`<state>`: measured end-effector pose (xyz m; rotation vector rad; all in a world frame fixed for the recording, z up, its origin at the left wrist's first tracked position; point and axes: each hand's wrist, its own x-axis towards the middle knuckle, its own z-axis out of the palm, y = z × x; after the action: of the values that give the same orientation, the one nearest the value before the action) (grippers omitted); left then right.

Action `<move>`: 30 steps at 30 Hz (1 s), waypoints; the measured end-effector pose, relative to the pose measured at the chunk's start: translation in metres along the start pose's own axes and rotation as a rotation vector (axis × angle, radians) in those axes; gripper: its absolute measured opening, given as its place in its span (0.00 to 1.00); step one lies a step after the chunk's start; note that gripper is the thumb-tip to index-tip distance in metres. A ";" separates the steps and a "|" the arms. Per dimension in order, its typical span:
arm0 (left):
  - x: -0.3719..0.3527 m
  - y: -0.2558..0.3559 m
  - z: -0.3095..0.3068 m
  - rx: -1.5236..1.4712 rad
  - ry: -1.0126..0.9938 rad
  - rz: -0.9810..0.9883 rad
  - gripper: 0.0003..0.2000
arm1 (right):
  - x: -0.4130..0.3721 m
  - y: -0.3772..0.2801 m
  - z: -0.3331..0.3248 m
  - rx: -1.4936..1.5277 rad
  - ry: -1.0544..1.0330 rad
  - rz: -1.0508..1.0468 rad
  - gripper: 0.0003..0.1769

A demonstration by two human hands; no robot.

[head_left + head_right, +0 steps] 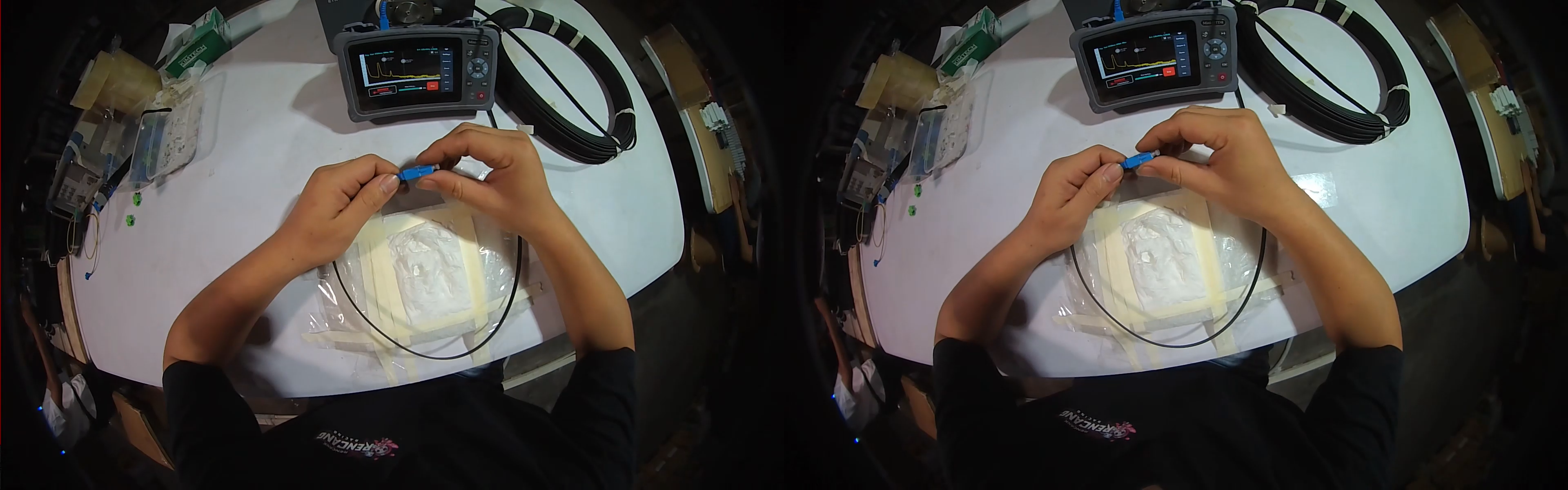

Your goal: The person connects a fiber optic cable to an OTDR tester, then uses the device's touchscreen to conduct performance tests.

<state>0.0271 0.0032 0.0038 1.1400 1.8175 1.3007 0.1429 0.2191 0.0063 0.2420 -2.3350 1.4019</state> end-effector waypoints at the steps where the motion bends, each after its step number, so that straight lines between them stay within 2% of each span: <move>1: 0.000 0.001 0.000 -0.001 0.001 -0.002 0.13 | 0.000 0.001 0.001 0.000 -0.001 0.000 0.11; 6: 0.001 -0.003 0.002 0.008 0.009 0.014 0.13 | 0.000 -0.005 0.001 0.006 -0.041 0.060 0.10; 9: 0.000 -0.001 0.001 0.005 0.008 0.010 0.13 | 0.000 -0.002 -0.001 -0.005 -0.013 0.015 0.11; 22: -0.001 -0.004 -0.001 -0.028 0.021 -0.009 0.13 | -0.002 0.002 -0.007 0.071 0.005 0.046 0.10; 30: 0.000 -0.010 0.001 0.041 0.070 0.065 0.12 | -0.001 -0.002 -0.006 -0.105 -0.002 -0.025 0.07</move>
<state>0.0252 0.0024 -0.0061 1.1987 1.8787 1.3618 0.1460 0.2236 0.0103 0.2412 -2.3909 1.2635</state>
